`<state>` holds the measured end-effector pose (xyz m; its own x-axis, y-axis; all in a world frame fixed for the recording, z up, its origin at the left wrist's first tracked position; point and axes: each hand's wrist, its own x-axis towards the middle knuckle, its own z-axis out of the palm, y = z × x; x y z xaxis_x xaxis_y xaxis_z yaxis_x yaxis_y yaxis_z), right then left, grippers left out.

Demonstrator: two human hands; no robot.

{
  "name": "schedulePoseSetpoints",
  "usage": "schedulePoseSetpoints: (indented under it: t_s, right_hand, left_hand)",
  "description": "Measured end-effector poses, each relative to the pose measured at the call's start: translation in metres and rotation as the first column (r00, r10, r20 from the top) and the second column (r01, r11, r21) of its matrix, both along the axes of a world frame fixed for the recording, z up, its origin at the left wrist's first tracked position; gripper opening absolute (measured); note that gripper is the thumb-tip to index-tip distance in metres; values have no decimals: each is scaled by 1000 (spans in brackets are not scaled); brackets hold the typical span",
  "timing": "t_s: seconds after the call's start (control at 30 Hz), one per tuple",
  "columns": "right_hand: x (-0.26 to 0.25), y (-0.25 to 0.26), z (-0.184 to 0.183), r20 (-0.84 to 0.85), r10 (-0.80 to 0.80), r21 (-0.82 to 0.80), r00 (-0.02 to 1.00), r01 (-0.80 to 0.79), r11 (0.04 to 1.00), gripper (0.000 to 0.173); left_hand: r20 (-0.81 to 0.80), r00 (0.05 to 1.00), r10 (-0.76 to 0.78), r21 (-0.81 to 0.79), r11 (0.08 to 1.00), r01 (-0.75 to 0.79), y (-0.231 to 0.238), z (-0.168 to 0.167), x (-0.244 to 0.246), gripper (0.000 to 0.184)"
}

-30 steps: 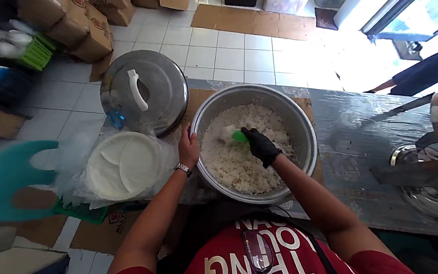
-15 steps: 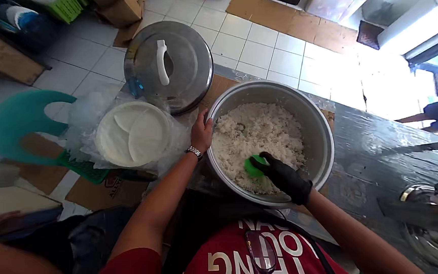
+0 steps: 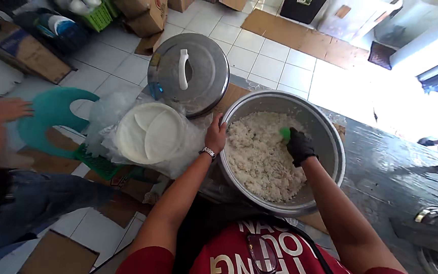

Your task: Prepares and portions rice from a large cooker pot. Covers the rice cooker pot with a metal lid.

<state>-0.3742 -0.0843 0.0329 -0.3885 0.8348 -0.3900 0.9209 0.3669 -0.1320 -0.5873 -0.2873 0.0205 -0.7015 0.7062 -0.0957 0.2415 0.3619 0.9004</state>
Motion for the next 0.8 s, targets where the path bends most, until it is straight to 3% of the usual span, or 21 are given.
schedulePoseSetpoints:
  t_s: [0.13,0.27,0.33,0.4,0.5,0.57,0.67,0.8]
  right_hand:
    - [-5,-61,18,87,14,-109,996,-5,994,52]
    - [-41,-116,36,-77,161,-227,984,-175,958,54]
    - [-49,-119,39,-196,102,-147,975,-132,980,50]
    - [-34,-99,39,-219,-52,11,974,56,998,48]
    - [14,-73,34,-49,-347,96,937,350,932,53]
    - [28,-85,31,59,-460,81,886,455,887,55]
    - [1,-121,32,87,-488,16,869,488,872,52]
    - [-53,-146,40,-72,-375,-205,924,354,912,53]
  left_hand:
    - [-57,998,-18,17,1000,19,-4,-2,3,47]
    - [-2,993,-120,26,992,120,0,5,-5,57]
    - [95,980,-177,63,983,172,-2,22,-24,66]
    - [126,971,-205,96,976,194,-4,43,-61,68]
    - [-5,1000,-14,122,992,15,22,45,-141,67]
    - [-88,986,144,64,988,-139,40,38,-195,72]
    - [-48,971,233,-122,964,-237,60,21,-250,76]
    - [62,978,197,-255,951,-175,85,7,-268,55]
